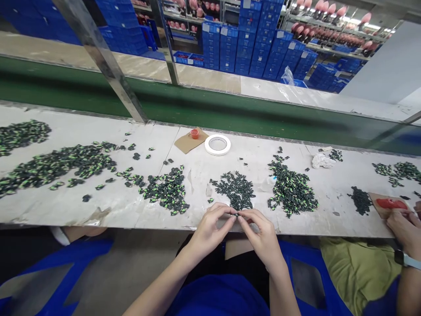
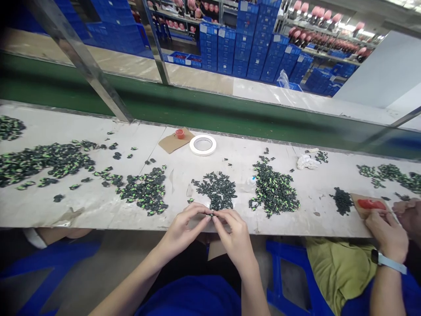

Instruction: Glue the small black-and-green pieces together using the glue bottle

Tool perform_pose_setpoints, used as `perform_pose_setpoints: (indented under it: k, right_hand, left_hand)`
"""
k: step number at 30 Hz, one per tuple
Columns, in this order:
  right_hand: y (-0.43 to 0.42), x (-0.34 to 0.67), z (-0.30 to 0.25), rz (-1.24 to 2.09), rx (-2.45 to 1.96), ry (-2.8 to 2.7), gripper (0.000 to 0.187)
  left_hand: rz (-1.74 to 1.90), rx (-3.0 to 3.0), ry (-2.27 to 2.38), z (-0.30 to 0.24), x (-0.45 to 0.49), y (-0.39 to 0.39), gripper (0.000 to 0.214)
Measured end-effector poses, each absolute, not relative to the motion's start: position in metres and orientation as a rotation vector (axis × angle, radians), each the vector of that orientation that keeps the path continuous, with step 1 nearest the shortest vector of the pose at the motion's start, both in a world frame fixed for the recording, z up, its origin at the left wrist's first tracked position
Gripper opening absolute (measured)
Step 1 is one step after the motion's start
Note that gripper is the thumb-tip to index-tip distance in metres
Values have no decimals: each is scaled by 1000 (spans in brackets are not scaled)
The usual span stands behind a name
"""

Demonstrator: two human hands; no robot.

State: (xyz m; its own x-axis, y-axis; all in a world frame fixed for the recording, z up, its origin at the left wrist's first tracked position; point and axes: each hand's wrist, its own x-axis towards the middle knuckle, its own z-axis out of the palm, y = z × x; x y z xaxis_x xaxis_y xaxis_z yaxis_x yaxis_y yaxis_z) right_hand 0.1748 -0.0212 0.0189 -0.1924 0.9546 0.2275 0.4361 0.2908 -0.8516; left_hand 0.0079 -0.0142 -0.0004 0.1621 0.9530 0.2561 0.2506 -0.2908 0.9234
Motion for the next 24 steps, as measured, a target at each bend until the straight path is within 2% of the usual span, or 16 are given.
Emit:
perform_pose_setpoints:
  k: [10,13,24]
  right_hand:
    - [-28,178,16,907,-1216,-1716,10]
    - [-29,176,13,889,-1177,-1667,4]
    - [-35,173,17,917,-1059,-1606,6]
  left_hand:
    - [1115,1718,1208,13,11,-18,14]
    - [1144,1656,1232,17,15,-23,13]
    - [1323,1536,1255,30,26,-37,7]
